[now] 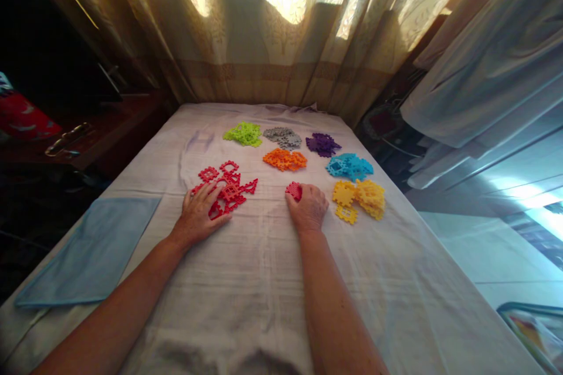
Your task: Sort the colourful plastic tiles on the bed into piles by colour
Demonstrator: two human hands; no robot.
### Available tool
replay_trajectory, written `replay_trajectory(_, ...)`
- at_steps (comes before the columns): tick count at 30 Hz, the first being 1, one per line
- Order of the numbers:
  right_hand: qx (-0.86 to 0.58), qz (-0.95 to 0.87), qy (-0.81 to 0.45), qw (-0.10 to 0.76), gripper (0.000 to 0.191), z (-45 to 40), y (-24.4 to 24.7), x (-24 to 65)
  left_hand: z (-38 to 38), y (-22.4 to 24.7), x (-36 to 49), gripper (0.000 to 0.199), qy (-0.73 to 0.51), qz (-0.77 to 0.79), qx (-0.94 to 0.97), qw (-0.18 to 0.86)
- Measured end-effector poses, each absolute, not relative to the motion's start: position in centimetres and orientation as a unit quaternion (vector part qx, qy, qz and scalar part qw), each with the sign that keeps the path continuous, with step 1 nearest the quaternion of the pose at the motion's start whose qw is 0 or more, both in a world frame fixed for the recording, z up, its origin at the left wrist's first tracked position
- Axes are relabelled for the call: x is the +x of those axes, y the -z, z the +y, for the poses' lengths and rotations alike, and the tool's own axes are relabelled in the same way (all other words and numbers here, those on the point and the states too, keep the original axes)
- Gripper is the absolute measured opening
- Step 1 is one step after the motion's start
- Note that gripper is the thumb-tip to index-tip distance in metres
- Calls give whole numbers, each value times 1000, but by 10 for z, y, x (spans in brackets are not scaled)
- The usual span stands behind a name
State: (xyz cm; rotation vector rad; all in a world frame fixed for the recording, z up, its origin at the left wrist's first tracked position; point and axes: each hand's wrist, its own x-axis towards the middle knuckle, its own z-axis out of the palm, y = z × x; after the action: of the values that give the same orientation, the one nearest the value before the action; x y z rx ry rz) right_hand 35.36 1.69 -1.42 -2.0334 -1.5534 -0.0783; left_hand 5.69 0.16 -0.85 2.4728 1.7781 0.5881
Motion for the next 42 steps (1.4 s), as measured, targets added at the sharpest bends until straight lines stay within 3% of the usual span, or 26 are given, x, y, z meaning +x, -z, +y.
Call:
replay_trajectory(7,-679,-656,24,330,33,15,5,327,3,11,55,65,-207,559,803,18)
replay_trajectory(12,-595,-759,-31,261,41,19,-2,281,3,9,56,64,-201,563,802,13)
replay_trajectory(16,-620,-752,-48,219,36,27,-3,263,2,8,57,62,-200,569,798,13)
replay_trajectory(26,-624,-735,-32,262,16,28,8,265,3,11,54,62,-205,562,801,14)
replay_trajectory(33,-646,-696,33,310,14,31,1,285,4,11,53,63,-209,560,801,17)
replay_trajectory(42,-730,-609,42,307,18,36,6,327,4,9,53,64,-198,562,803,24)
